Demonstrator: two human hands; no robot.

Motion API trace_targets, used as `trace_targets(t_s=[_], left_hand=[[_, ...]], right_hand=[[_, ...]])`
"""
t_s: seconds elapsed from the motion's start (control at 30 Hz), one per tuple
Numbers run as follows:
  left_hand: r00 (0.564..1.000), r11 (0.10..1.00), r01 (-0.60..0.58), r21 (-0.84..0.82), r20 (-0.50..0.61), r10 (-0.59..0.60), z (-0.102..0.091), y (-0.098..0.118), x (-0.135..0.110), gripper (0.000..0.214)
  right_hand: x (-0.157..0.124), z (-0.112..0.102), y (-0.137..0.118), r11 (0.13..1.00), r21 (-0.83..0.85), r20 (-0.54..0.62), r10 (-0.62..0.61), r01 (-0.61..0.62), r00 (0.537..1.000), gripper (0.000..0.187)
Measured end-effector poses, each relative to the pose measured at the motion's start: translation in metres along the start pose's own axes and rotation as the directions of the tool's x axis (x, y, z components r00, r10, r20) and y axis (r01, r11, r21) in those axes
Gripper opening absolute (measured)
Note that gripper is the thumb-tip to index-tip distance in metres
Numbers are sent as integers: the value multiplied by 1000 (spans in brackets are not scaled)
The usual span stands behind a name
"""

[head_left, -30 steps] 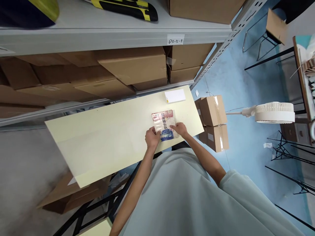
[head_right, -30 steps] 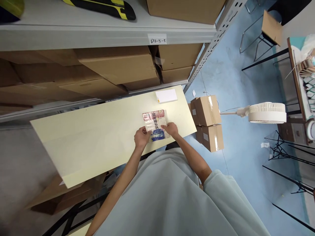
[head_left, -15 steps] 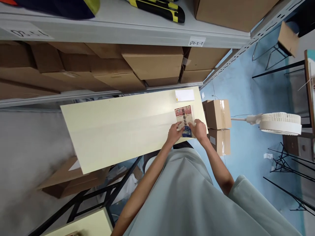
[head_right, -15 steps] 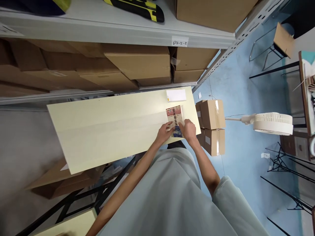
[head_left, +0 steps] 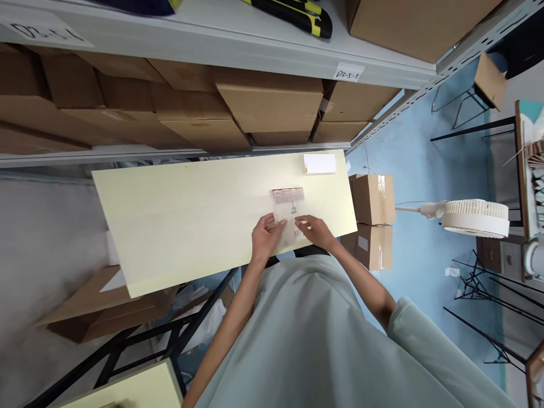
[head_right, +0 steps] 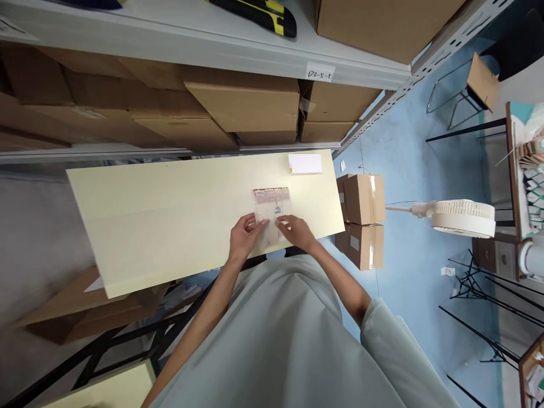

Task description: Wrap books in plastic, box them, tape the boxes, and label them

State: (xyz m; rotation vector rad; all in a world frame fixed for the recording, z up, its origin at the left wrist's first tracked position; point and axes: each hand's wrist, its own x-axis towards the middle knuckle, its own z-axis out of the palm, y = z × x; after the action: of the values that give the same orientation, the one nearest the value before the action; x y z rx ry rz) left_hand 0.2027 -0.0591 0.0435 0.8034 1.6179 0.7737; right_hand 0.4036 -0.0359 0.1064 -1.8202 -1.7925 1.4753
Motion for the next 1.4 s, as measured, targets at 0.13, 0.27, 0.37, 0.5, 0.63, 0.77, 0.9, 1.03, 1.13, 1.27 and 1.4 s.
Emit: trace_targets(t_s=[0.13, 0.27, 0.37, 0.5, 0.63, 0.77, 0.9, 1.03, 1.13, 1.27, 1.4], left_hand=[[991, 963, 122, 240, -82, -105, -17, -25, 26, 42], [984, 935, 159, 316, -128, -124, -22, -38, 39, 31], [976, 914, 177, 365, -184, -116, -22, -40, 39, 23], [968, 893, 176, 413, -237, -82, -19, -41, 37, 24], [970, 891, 122, 438, -243, -13, -13, -42, 33, 36], [974, 883, 59, 465, -219, 51, -9, -45, 28, 37], [976, 872, 34, 488, -206, 77, -10, -47, 30, 35], [974, 860, 30, 509, -208, 89, -11, -45, 34, 36], [983, 863, 25, 505, -169, 70, -7, -43, 34, 35], [993, 882, 24, 471, -111, 32, 5, -42, 27, 33], [999, 922, -13, 388, -27, 25, 33, -34, 17, 32]], right_hand=[[36, -5, 28, 942, -46, -144, 323, -332, 936, 30], [60, 8, 43, 910, -10, -101, 411, -414, 906, 21], [65, 23, 45, 904, 27, -101, 428, -428, 898, 24], [65, 34, 45, 905, 85, -100, 424, -417, 900, 38], [65, 36, 50, 881, 171, -132, 464, -441, 876, 46], [70, 38, 56, 870, 230, -105, 467, -435, 878, 36], [67, 42, 58, 872, 282, -112, 444, -400, 889, 38], [57, 45, 57, 880, 329, -137, 402, -342, 905, 35], [47, 43, 56, 883, 349, -145, 381, -313, 913, 32], [28, 28, 56, 900, 345, -174, 342, -268, 923, 27], [0, -9, 57, 933, 303, -266, 277, -193, 923, 28]])
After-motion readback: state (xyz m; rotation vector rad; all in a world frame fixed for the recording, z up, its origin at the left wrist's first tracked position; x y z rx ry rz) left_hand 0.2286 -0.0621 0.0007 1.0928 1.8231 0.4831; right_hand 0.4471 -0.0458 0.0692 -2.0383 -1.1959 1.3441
